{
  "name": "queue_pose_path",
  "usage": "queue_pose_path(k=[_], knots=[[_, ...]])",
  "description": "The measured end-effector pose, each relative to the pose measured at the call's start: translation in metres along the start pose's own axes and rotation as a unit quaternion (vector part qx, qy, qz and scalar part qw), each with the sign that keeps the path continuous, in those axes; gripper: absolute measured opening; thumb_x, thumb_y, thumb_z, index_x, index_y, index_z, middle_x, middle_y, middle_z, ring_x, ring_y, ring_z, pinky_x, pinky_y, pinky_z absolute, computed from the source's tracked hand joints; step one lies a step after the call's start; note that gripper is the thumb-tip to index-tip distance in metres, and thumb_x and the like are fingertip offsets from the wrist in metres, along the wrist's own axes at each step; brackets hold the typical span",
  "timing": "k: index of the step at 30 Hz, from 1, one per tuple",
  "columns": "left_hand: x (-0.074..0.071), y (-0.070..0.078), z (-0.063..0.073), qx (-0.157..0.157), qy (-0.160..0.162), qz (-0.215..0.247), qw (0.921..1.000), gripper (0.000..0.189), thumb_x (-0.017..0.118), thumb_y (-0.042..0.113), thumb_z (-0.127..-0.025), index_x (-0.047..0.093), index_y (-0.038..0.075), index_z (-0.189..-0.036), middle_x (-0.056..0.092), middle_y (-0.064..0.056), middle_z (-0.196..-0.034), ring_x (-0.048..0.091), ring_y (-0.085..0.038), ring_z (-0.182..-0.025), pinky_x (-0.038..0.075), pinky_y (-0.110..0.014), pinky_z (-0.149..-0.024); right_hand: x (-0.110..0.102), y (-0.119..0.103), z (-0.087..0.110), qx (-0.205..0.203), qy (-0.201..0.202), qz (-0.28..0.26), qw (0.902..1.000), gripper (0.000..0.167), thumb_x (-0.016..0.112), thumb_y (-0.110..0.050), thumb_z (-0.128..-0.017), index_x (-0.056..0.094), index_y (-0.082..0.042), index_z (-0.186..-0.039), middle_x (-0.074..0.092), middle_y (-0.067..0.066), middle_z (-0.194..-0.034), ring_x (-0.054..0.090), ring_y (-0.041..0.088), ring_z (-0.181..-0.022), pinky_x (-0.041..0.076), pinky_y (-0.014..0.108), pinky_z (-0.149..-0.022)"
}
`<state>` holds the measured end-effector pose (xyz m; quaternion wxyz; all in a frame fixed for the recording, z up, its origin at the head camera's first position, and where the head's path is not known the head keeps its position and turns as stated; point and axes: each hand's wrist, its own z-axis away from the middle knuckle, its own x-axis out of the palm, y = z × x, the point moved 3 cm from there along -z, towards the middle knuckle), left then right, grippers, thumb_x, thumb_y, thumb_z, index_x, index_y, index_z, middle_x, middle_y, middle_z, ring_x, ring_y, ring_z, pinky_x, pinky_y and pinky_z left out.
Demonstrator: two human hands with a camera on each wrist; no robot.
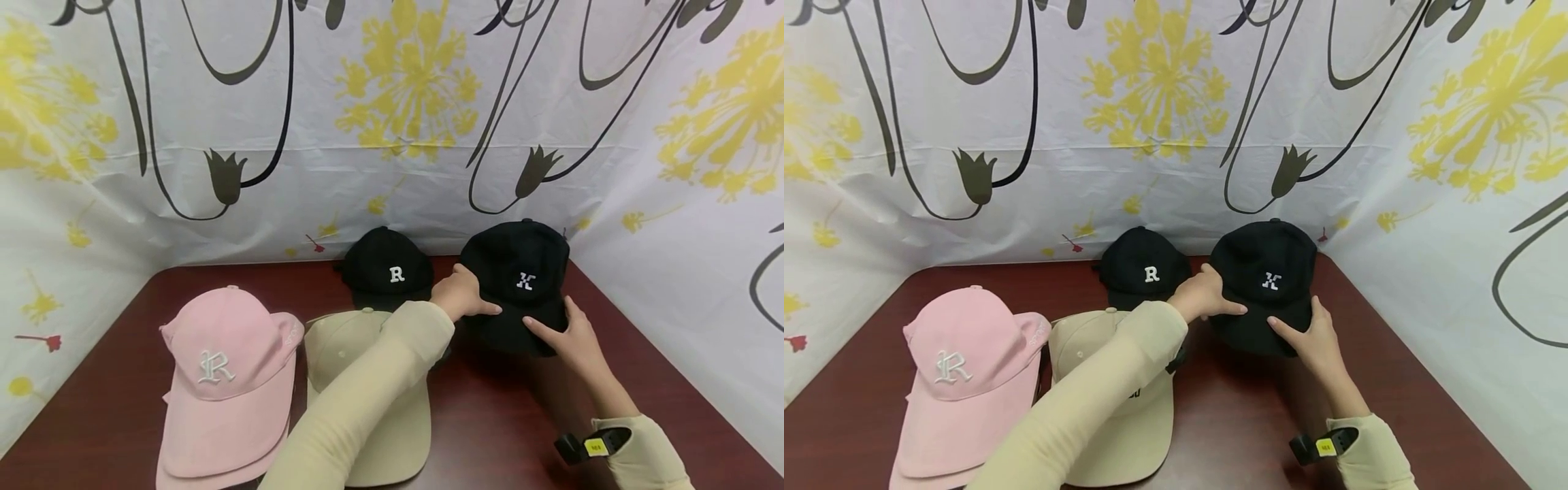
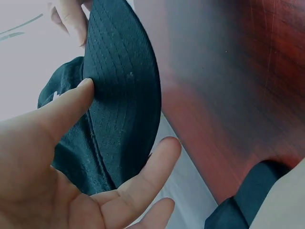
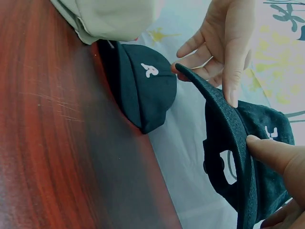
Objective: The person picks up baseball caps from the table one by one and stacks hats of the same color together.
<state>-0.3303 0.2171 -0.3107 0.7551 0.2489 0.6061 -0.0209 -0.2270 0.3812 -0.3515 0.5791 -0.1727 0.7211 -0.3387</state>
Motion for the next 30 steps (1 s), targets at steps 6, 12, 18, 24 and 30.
queue_pose_path(k=[6, 12, 18, 24, 30], knots=[[0.005, -0.002, 0.005, -0.004, -0.011, 0.004, 0.9999, 0.102, 0.066, 0.060, -0.071, 0.021, 0.003, -0.143, 0.060, -0.004, -0.112, 0.059, -0.015, -0.086, 0.046, -0.028, -0.069, 0.001, 0.001, 0.005, -0.011, 0.005, -0.001, 0.9999, 0.096, 0.057, -0.041, -0.088, -0.004, 0.010, -0.141, 0.006, 0.038, -0.142, 0.012, 0.051, -0.129, 0.019, 0.062, -0.097], [0.010, -0.003, 0.010, -0.005, -0.028, -0.009, 0.9996, 0.101, 0.064, 0.061, -0.073, 0.019, 0.006, -0.145, 0.055, -0.003, -0.123, 0.059, -0.017, -0.092, 0.047, -0.029, -0.071, 0.003, 0.005, 0.012, -0.007, -0.005, 0.001, 1.0000, 0.097, 0.057, -0.041, -0.088, -0.005, 0.011, -0.141, 0.005, 0.039, -0.141, 0.011, 0.052, -0.128, 0.019, 0.063, -0.096], [0.015, -0.004, 0.014, -0.007, -0.027, -0.029, 0.9992, 0.102, 0.064, 0.063, -0.072, 0.021, 0.007, -0.145, 0.056, -0.001, -0.123, 0.059, -0.016, -0.095, 0.047, -0.030, -0.074, 0.005, 0.008, 0.018, -0.012, -0.001, 0.005, 0.9999, 0.097, 0.060, -0.039, -0.087, -0.003, 0.013, -0.140, 0.008, 0.040, -0.140, 0.013, 0.052, -0.128, 0.019, 0.062, -0.097], [0.021, -0.004, 0.019, -0.015, -0.025, -0.041, 0.9987, 0.103, 0.064, 0.065, -0.070, 0.022, 0.008, -0.145, 0.056, 0.000, -0.123, 0.058, -0.015, -0.098, 0.047, -0.029, -0.076, 0.007, 0.013, 0.023, -0.010, -0.003, 0.011, 0.9999, 0.097, 0.060, -0.038, -0.087, -0.003, 0.014, -0.139, 0.009, 0.041, -0.139, 0.015, 0.053, -0.127, 0.020, 0.063, -0.096], [0.029, -0.006, 0.024, -0.025, -0.033, -0.045, 0.9981, 0.104, 0.064, 0.066, -0.069, 0.022, 0.010, -0.145, 0.058, 0.002, -0.119, 0.059, -0.014, -0.094, 0.046, -0.028, -0.074, 0.011, 0.018, 0.026, 0.001, -0.017, 0.018, 0.9997, 0.098, 0.059, -0.040, -0.088, -0.005, 0.014, -0.139, 0.007, 0.041, -0.139, 0.014, 0.053, -0.127, 0.020, 0.063, -0.096]])
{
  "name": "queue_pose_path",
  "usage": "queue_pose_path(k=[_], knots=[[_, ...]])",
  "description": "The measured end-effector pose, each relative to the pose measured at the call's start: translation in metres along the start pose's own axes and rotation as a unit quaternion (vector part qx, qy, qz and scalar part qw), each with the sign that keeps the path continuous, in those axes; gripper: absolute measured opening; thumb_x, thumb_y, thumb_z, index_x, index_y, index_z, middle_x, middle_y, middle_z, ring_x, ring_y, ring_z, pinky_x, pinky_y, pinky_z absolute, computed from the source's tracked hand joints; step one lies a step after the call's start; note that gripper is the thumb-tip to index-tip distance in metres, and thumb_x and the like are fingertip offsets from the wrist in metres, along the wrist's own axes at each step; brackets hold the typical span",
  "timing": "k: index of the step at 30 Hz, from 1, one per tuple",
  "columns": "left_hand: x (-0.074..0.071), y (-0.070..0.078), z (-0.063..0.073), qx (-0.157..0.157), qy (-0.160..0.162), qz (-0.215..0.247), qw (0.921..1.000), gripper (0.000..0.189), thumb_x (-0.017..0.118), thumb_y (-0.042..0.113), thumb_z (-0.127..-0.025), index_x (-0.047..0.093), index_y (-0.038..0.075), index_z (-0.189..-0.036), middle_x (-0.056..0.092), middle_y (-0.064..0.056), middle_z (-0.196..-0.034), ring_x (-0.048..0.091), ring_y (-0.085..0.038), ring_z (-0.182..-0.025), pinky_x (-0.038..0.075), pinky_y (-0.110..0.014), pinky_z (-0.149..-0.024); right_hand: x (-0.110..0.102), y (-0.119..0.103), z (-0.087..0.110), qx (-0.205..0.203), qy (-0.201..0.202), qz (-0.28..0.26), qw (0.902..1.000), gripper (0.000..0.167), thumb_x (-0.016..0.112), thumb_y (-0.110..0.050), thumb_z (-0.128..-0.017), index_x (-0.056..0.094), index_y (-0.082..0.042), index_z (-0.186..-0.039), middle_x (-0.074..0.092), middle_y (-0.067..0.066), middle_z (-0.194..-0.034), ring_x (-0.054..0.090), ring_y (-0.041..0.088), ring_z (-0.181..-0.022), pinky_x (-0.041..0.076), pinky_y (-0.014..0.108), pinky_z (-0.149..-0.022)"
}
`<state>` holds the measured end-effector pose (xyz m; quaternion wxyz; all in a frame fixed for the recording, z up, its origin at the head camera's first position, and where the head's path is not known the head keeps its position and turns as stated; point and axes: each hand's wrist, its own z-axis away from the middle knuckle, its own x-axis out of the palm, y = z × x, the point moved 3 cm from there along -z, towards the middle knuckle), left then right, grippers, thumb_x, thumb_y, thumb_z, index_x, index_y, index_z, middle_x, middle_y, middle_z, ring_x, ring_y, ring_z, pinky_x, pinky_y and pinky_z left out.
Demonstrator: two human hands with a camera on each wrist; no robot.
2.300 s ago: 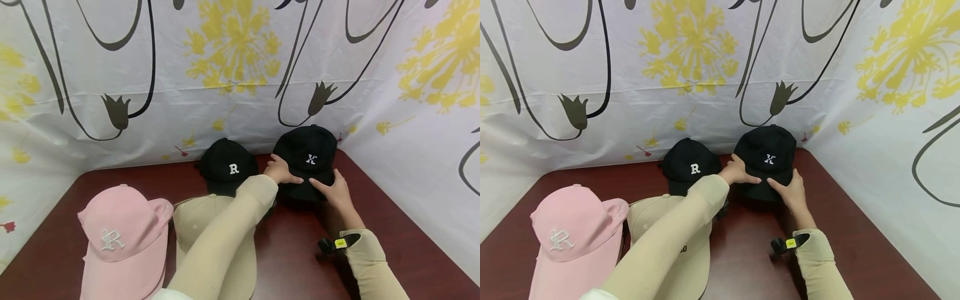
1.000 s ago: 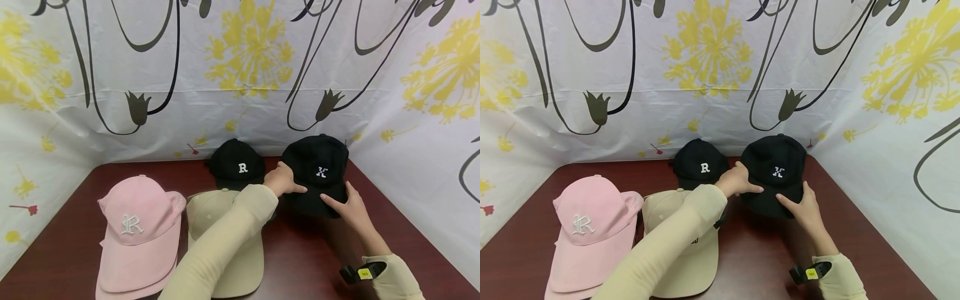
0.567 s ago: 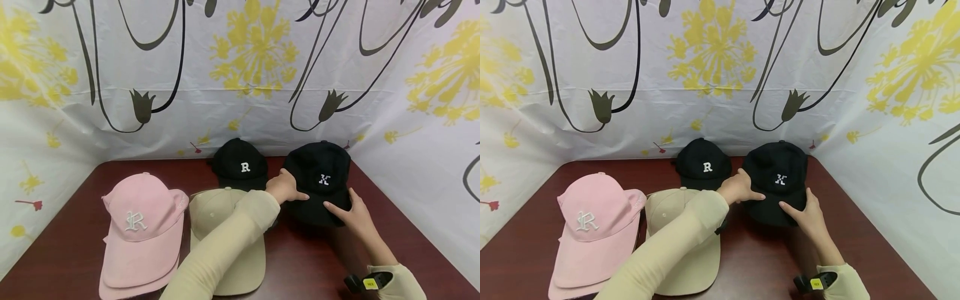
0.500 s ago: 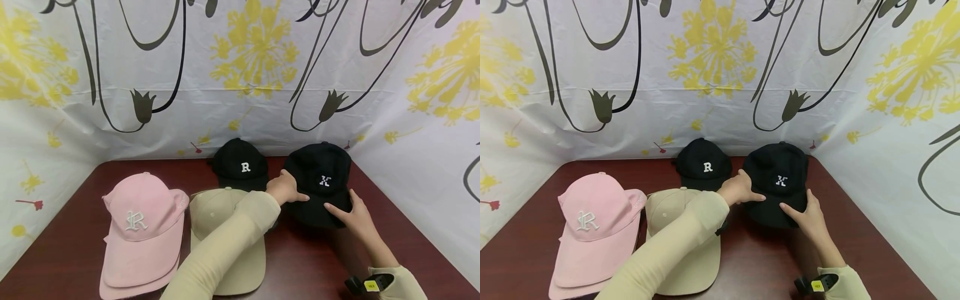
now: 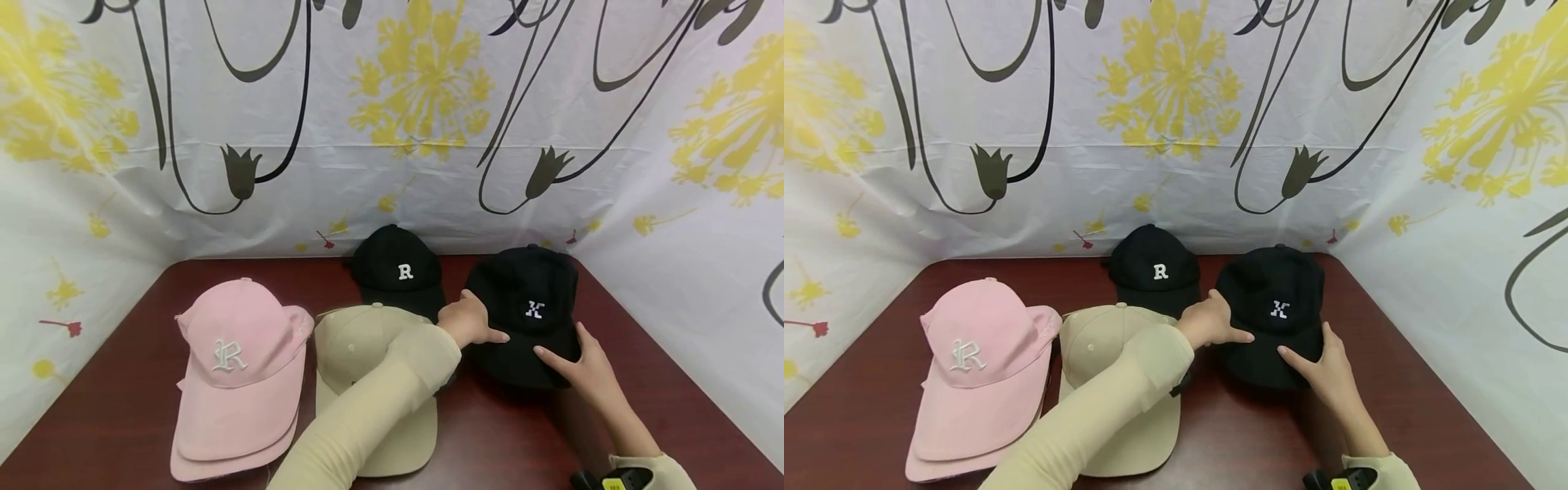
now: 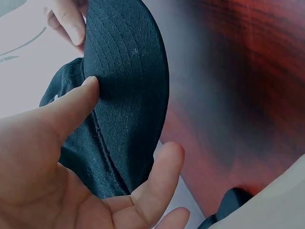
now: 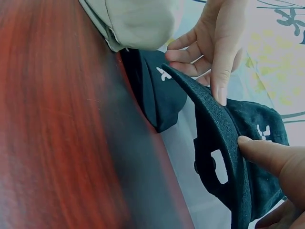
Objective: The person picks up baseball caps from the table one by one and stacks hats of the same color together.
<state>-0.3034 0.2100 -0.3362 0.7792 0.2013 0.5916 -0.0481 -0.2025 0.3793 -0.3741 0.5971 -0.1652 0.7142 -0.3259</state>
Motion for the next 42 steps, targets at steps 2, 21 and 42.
queue_pose_path(k=[2, 21, 42], knots=[[0.003, 0.000, 0.001, 0.001, -0.002, -0.002, 1.0000, 0.103, 0.064, 0.066, -0.069, 0.022, 0.010, -0.145, 0.058, 0.002, -0.119, 0.059, -0.014, -0.094, 0.046, -0.028, -0.075, 0.002, 0.002, 0.002, 0.007, -0.002, 0.001, 1.0000, 0.099, 0.059, -0.040, -0.087, -0.005, 0.013, -0.139, 0.007, 0.041, -0.139, 0.014, 0.053, -0.127, 0.020, 0.063, -0.096], [0.023, 0.001, 0.016, 0.007, -0.030, -0.043, 0.9986, 0.103, 0.061, 0.069, -0.069, 0.024, 0.010, -0.144, 0.050, 0.006, -0.129, 0.057, -0.012, -0.097, 0.044, -0.027, -0.079, 0.010, 0.010, 0.026, 0.003, 0.001, -0.010, 0.9999, 0.098, 0.063, -0.037, -0.085, 0.001, 0.015, -0.139, 0.015, 0.042, -0.137, 0.021, 0.053, -0.123, 0.024, 0.063, -0.092], [0.042, 0.001, 0.027, 0.003, -0.043, -0.022, 0.9988, 0.100, 0.061, 0.068, -0.070, 0.027, 0.006, -0.142, 0.062, -0.001, -0.110, 0.057, -0.012, -0.096, 0.045, -0.026, -0.077, 0.016, 0.020, 0.032, -0.009, -0.018, -0.023, 0.9995, 0.094, 0.065, -0.033, -0.084, 0.007, 0.019, -0.137, 0.021, 0.043, -0.134, 0.026, 0.052, -0.122, 0.026, 0.062, -0.093]])
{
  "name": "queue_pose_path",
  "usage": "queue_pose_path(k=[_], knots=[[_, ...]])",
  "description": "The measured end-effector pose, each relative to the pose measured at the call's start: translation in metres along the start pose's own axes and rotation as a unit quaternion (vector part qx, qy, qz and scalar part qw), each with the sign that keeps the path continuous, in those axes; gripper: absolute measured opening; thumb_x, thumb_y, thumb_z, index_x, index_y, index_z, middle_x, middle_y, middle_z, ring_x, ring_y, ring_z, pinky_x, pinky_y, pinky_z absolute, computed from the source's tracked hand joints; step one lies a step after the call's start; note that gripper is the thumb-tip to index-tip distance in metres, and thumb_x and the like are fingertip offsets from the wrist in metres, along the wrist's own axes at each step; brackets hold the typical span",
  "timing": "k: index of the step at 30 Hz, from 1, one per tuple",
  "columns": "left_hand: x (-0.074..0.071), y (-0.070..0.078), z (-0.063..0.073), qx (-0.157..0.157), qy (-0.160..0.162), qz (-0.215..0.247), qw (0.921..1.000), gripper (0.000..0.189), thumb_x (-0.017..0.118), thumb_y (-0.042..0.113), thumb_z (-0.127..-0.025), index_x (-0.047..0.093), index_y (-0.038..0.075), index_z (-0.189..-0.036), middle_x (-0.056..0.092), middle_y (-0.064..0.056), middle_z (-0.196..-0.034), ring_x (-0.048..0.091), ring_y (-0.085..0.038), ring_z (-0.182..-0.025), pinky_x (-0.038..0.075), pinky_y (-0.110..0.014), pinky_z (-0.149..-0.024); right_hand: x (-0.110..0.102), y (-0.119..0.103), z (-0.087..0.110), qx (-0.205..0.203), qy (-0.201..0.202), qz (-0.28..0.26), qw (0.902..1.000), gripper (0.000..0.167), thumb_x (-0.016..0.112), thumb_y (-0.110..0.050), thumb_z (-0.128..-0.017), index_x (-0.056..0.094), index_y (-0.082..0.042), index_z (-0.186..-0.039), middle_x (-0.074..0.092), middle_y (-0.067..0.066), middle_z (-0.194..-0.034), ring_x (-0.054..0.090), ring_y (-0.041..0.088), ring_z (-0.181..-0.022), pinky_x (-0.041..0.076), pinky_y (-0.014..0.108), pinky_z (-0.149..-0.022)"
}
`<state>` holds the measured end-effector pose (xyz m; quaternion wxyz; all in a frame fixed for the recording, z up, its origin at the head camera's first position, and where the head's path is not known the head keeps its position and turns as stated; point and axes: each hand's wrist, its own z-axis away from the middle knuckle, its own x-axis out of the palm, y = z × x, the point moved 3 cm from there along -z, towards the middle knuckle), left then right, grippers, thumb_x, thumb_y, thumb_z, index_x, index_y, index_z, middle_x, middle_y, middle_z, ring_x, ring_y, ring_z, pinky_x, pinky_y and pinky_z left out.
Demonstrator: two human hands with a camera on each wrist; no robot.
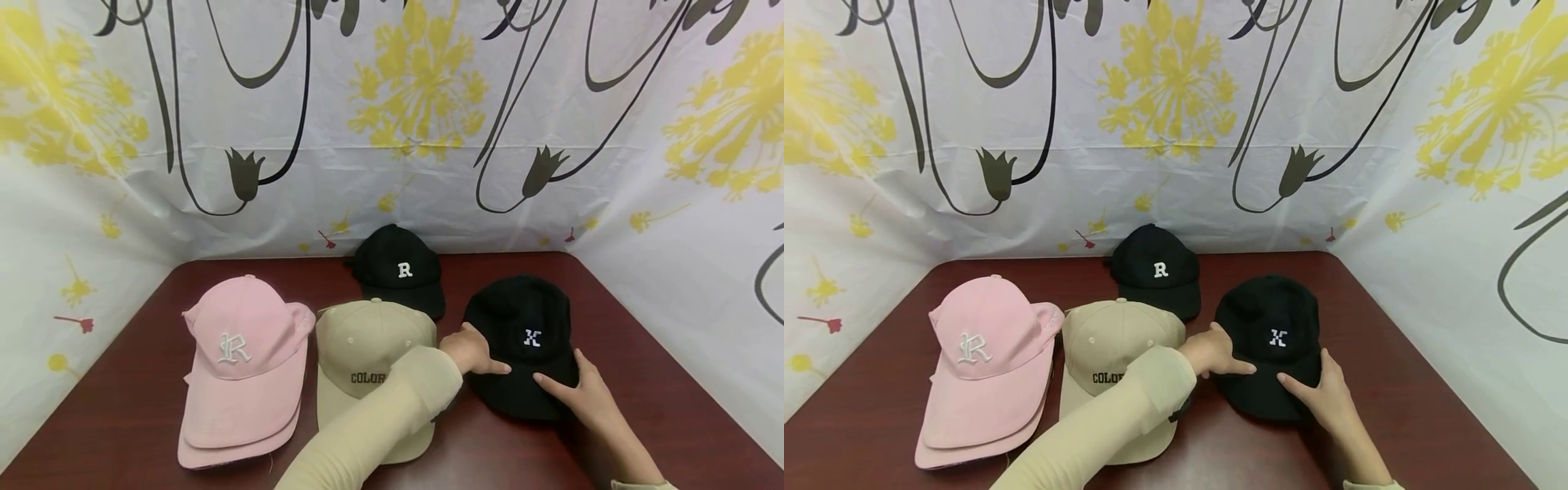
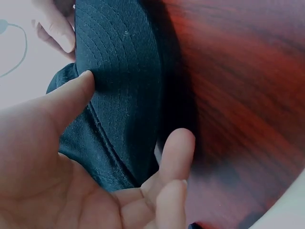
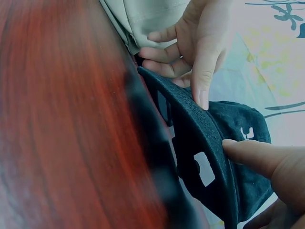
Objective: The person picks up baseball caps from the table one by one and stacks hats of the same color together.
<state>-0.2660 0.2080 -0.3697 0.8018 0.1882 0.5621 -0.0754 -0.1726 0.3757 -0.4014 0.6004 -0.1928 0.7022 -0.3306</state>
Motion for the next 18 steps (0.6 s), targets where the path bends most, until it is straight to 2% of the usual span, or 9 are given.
queue_pose_path(k=[4, 8, 18], knots=[[0.005, 0.002, 0.001, -0.006, -0.003, -0.004, 1.0000, 0.100, 0.060, 0.070, -0.070, 0.027, 0.008, -0.142, 0.063, -0.002, -0.108, 0.058, -0.013, -0.096, 0.046, -0.026, -0.077, 0.001, 0.005, 0.000, 0.003, 0.001, 0.006, 1.0000, 0.094, 0.064, -0.034, -0.085, 0.007, 0.020, -0.137, 0.023, 0.043, -0.133, 0.029, 0.052, -0.120, 0.028, 0.062, -0.091], [0.010, 0.003, 0.002, -0.013, -0.012, -0.007, 0.9998, 0.099, 0.057, 0.071, -0.070, 0.027, 0.010, -0.143, 0.061, 0.000, -0.113, 0.057, -0.014, -0.099, 0.045, -0.027, -0.080, 0.002, 0.009, 0.000, -0.001, -0.002, 0.004, 1.0000, 0.093, 0.064, -0.034, -0.085, 0.008, 0.020, -0.136, 0.025, 0.042, -0.132, 0.032, 0.052, -0.118, 0.030, 0.061, -0.089], [0.013, 0.004, 0.003, -0.016, -0.006, -0.020, 0.9996, 0.098, 0.055, 0.073, -0.071, 0.029, 0.011, -0.142, 0.054, 0.005, -0.124, 0.056, -0.014, -0.101, 0.045, -0.027, -0.080, 0.003, 0.010, 0.000, 0.005, -0.009, 0.006, 0.9999, 0.097, 0.065, -0.035, -0.084, 0.005, 0.022, -0.135, 0.018, 0.045, -0.134, 0.027, 0.055, -0.120, 0.028, 0.063, -0.091]])
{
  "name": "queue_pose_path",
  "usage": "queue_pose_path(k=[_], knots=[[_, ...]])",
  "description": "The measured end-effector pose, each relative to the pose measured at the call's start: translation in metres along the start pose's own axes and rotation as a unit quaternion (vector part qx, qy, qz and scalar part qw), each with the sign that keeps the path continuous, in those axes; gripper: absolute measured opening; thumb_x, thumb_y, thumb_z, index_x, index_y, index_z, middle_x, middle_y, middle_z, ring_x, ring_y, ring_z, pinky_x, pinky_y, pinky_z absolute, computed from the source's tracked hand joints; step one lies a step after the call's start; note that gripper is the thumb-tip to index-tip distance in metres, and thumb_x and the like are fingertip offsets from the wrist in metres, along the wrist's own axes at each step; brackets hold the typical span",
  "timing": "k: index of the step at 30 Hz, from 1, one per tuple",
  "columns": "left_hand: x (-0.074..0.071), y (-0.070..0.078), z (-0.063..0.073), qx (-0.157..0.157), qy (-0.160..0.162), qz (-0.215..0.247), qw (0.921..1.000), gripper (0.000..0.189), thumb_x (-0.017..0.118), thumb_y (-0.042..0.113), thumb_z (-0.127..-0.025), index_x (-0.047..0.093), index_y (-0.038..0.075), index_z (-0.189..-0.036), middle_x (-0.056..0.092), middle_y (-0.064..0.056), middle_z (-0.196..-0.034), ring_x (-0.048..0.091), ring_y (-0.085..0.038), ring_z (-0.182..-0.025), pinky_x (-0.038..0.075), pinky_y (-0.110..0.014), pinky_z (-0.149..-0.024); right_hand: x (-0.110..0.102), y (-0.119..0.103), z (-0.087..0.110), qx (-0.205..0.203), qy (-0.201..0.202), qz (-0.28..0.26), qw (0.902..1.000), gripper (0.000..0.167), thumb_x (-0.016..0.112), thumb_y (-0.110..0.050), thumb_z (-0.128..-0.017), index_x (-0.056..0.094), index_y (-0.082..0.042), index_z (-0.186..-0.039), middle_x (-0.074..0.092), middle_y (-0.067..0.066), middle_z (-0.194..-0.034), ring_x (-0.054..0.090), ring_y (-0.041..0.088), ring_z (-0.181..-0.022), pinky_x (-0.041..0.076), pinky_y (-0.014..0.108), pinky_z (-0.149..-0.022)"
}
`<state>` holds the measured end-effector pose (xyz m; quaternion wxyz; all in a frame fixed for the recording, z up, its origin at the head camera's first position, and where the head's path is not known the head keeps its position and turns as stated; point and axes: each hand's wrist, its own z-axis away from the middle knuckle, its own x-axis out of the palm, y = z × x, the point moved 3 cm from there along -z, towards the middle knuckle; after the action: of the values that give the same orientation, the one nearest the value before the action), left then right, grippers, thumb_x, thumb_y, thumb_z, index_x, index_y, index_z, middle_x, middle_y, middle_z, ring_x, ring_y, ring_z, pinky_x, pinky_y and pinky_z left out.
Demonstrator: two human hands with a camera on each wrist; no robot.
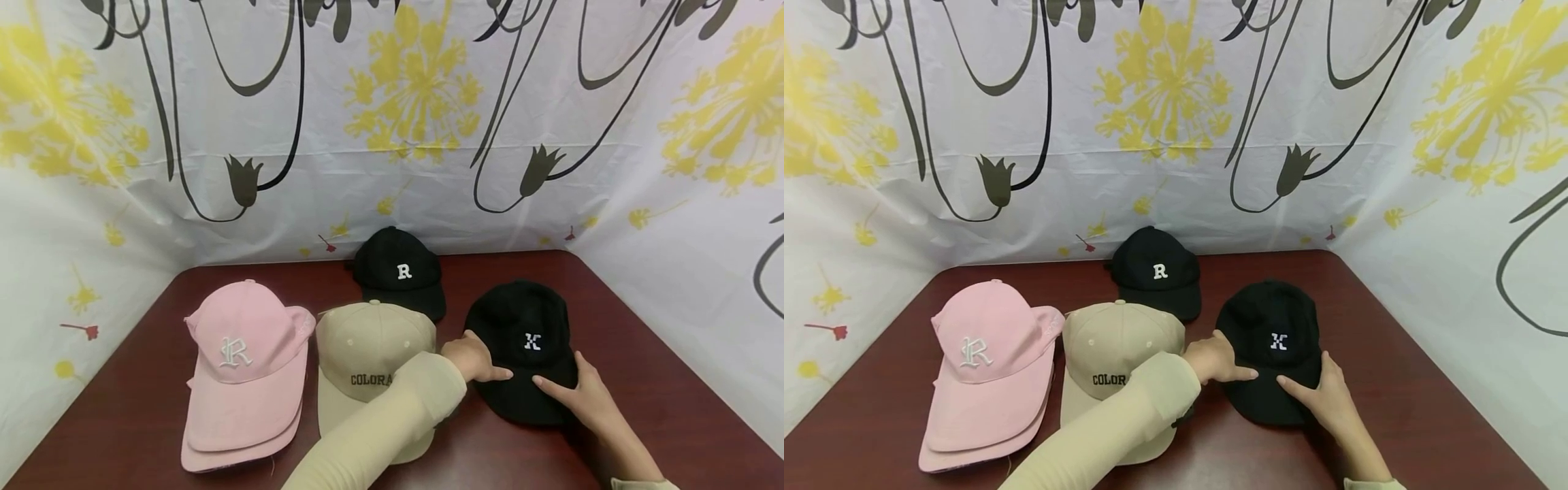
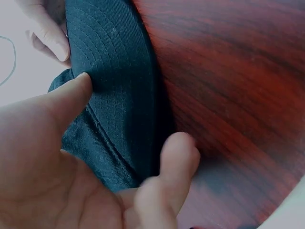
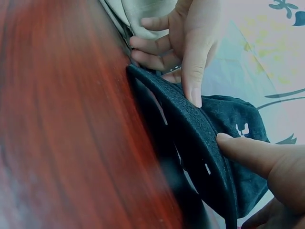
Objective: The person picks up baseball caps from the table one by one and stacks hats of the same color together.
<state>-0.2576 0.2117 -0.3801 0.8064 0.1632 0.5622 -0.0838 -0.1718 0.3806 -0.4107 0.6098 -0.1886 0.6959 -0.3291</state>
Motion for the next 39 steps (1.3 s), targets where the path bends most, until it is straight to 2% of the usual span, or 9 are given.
queue_pose_path(k=[7, 14, 24, 32, 35, 39], knots=[[0.000, 0.001, 0.001, -0.008, 0.010, -0.011, 0.9999, 0.096, 0.053, 0.074, -0.071, 0.032, 0.011, -0.140, 0.056, 0.005, -0.120, 0.057, -0.013, -0.097, 0.046, -0.025, -0.076, 0.000, -0.001, -0.002, 0.004, -0.008, 0.003, 1.0000, 0.098, 0.064, -0.036, -0.085, 0.003, 0.023, -0.135, 0.017, 0.046, -0.133, 0.026, 0.055, -0.120, 0.027, 0.063, -0.092], [0.000, 0.002, 0.000, -0.029, 0.029, 0.002, 0.9992, 0.094, 0.054, 0.075, -0.068, 0.036, 0.013, -0.137, 0.058, 0.004, -0.114, 0.056, -0.014, -0.099, 0.046, -0.026, -0.076, -0.002, 0.001, -0.004, 0.003, -0.003, 0.012, 0.9999, 0.099, 0.063, -0.038, -0.085, 0.002, 0.023, -0.134, 0.015, 0.047, -0.133, 0.024, 0.057, -0.120, 0.026, 0.064, -0.092], [-0.002, 0.005, -0.001, -0.033, 0.035, 0.002, 0.9989, 0.093, 0.053, 0.076, -0.068, 0.037, 0.015, -0.136, 0.058, 0.005, -0.113, 0.056, -0.013, -0.099, 0.046, -0.026, -0.075, -0.005, 0.003, -0.007, 0.012, -0.003, 0.021, 0.9997, 0.100, 0.063, -0.038, -0.085, 0.000, 0.023, -0.134, 0.011, 0.047, -0.134, 0.020, 0.057, -0.122, 0.024, 0.064, -0.093], [-0.003, 0.007, 0.000, -0.018, 0.036, -0.048, 0.9981, 0.089, 0.048, 0.076, -0.072, 0.039, 0.014, -0.136, 0.058, 0.007, -0.115, 0.053, -0.009, -0.104, 0.044, -0.024, -0.080, -0.008, 0.007, -0.007, 0.034, -0.012, 0.023, 0.9991, 0.101, 0.060, -0.039, -0.087, -0.004, 0.022, -0.134, 0.008, 0.047, -0.134, 0.017, 0.057, -0.123, 0.023, 0.063, -0.094], [-0.005, 0.008, 0.002, -0.010, 0.052, -0.059, 0.9968, 0.086, 0.048, 0.073, -0.074, 0.040, 0.014, -0.136, 0.061, 0.006, -0.110, 0.058, -0.009, -0.094, 0.046, -0.024, -0.075, -0.012, 0.010, -0.005, 0.051, -0.008, 0.018, 0.9985, 0.102, 0.058, -0.041, -0.087, -0.007, 0.021, -0.134, 0.004, 0.047, -0.134, 0.013, 0.057, -0.124, 0.020, 0.063, -0.096], [-0.013, 0.005, 0.003, 0.001, 0.082, -0.041, 0.9958, 0.083, 0.051, 0.070, -0.075, 0.041, 0.012, -0.134, 0.064, 0.001, -0.098, 0.060, -0.011, -0.074, 0.047, -0.025, -0.062, -0.016, 0.013, -0.001, 0.062, -0.007, 0.013, 0.9980, 0.102, 0.055, -0.044, -0.088, -0.010, 0.019, -0.135, 0.000, 0.046, -0.135, 0.009, 0.057, -0.125, 0.018, 0.064, -0.096]])
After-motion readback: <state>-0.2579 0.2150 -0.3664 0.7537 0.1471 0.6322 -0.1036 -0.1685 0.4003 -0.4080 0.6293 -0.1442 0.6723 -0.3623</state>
